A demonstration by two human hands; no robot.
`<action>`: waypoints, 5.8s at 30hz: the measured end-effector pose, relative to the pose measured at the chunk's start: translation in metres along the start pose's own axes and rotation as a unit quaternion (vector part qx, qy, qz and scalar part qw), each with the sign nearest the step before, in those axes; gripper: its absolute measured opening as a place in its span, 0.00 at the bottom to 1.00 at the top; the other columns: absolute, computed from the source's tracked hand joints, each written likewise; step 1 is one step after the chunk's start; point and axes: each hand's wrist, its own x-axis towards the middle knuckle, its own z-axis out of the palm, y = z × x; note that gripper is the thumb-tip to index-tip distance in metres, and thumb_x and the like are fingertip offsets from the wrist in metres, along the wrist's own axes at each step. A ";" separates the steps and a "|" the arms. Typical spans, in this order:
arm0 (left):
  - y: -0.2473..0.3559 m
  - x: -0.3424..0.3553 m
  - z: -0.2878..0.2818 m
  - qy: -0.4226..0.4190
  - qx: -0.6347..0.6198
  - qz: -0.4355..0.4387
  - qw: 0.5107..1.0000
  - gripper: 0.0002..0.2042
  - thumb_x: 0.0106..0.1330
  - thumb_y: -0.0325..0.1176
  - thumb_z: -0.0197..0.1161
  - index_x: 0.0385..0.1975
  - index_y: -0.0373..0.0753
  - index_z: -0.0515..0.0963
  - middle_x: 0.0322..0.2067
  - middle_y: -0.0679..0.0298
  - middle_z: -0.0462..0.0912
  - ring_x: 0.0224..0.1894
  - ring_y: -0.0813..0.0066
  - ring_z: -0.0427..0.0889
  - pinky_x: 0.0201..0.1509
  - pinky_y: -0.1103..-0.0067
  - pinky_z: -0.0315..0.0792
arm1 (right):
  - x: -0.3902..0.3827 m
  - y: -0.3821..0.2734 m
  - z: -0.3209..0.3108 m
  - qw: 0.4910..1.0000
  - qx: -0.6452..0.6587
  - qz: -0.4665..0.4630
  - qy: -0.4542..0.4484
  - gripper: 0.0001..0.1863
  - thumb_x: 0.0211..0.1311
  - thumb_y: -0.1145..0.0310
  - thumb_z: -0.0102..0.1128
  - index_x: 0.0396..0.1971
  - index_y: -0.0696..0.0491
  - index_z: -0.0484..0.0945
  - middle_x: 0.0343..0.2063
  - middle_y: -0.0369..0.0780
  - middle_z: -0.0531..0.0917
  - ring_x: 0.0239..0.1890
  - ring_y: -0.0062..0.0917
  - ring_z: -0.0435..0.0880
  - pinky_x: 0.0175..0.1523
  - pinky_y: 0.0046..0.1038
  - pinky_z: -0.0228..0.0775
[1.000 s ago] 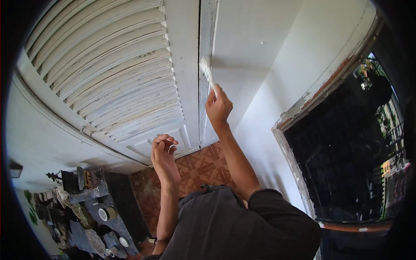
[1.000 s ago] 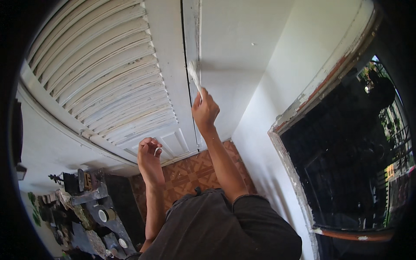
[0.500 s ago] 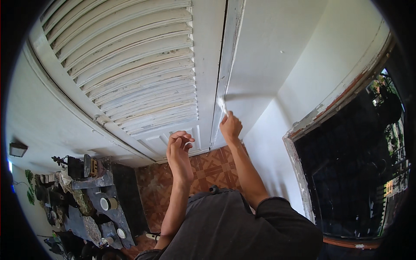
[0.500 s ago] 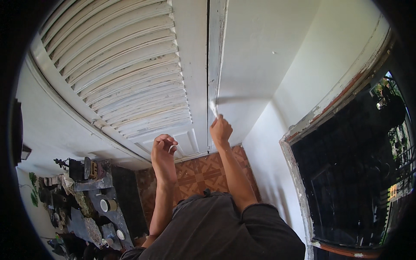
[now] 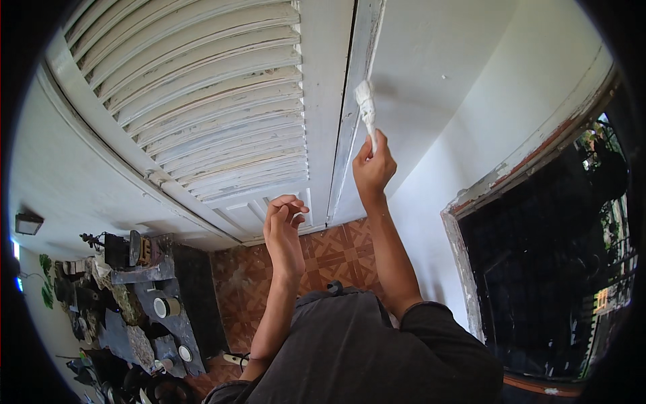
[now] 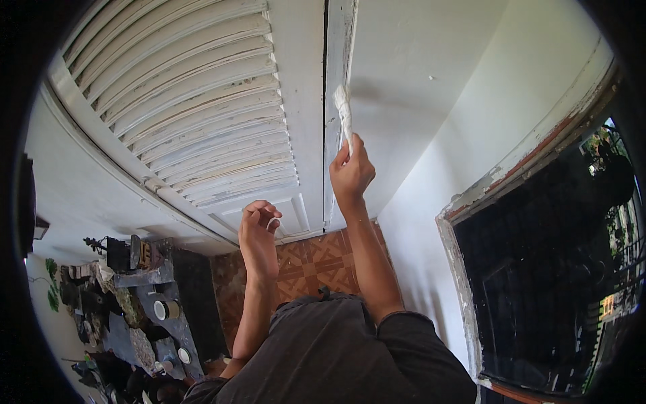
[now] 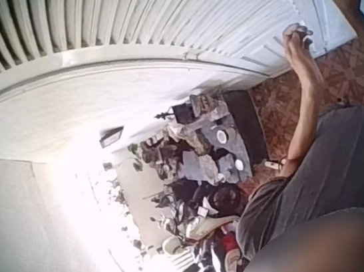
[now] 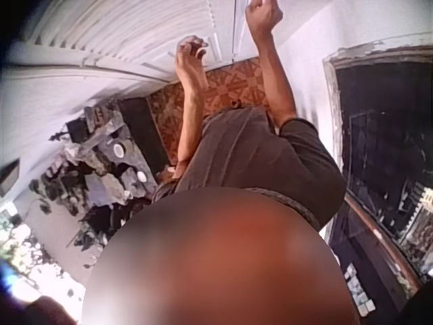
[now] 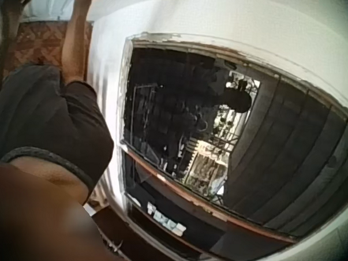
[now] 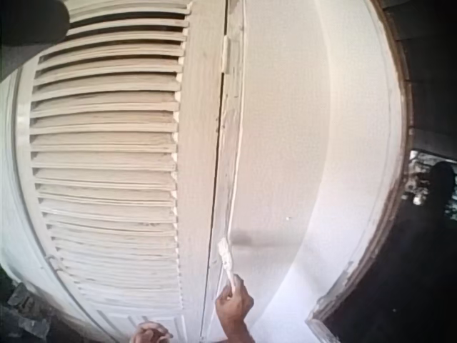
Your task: The person paints the frame and slats of a louvered door with white paint using a brush.
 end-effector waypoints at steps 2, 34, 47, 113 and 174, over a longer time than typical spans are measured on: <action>-0.001 0.000 0.001 -0.001 -0.001 0.001 1.000 0.11 0.70 0.37 0.51 0.44 0.40 0.75 0.39 0.67 0.77 0.43 0.76 0.75 0.49 0.77 0.63 | -0.027 0.023 0.014 0.999 -0.025 0.011 -0.039 0.12 0.62 0.76 0.60 0.45 0.57 0.78 0.22 0.46 0.82 0.18 0.39 0.80 0.24 0.36 0.70; -0.016 -0.013 0.016 0.053 0.002 -0.008 0.999 0.11 0.70 0.35 0.49 0.44 0.40 0.75 0.38 0.67 0.77 0.42 0.76 0.75 0.49 0.78 0.62 | -0.049 0.031 0.024 0.997 0.004 0.028 -0.075 0.12 0.62 0.77 0.60 0.46 0.58 0.78 0.27 0.44 0.83 0.22 0.36 0.82 0.26 0.32 0.73; -0.008 -0.004 0.007 0.057 0.001 0.000 0.998 0.10 0.71 0.34 0.48 0.43 0.39 0.76 0.37 0.66 0.78 0.42 0.76 0.76 0.50 0.77 0.62 | -0.114 0.073 0.042 0.986 -0.043 0.064 -0.147 0.08 0.62 0.75 0.58 0.41 0.54 0.75 0.25 0.47 0.83 0.25 0.45 0.83 0.28 0.42 0.73; 0.013 0.007 -0.022 -0.013 0.011 -0.055 0.998 0.11 0.71 0.34 0.47 0.43 0.39 0.76 0.37 0.66 0.79 0.42 0.76 0.76 0.51 0.77 0.63 | -0.020 -0.002 0.017 0.996 0.089 0.017 0.024 0.06 0.66 0.75 0.57 0.41 0.57 0.75 0.21 0.41 0.80 0.15 0.31 0.80 0.19 0.29 0.67; -0.014 -0.004 -0.010 0.077 0.021 -0.024 0.997 0.10 0.72 0.34 0.49 0.45 0.39 0.76 0.37 0.67 0.78 0.42 0.77 0.76 0.47 0.80 0.64 | -0.226 0.070 -0.029 0.900 0.031 0.225 -0.372 0.11 0.64 0.73 0.54 0.45 0.60 0.71 0.32 0.58 0.82 0.40 0.57 0.81 0.40 0.48 0.73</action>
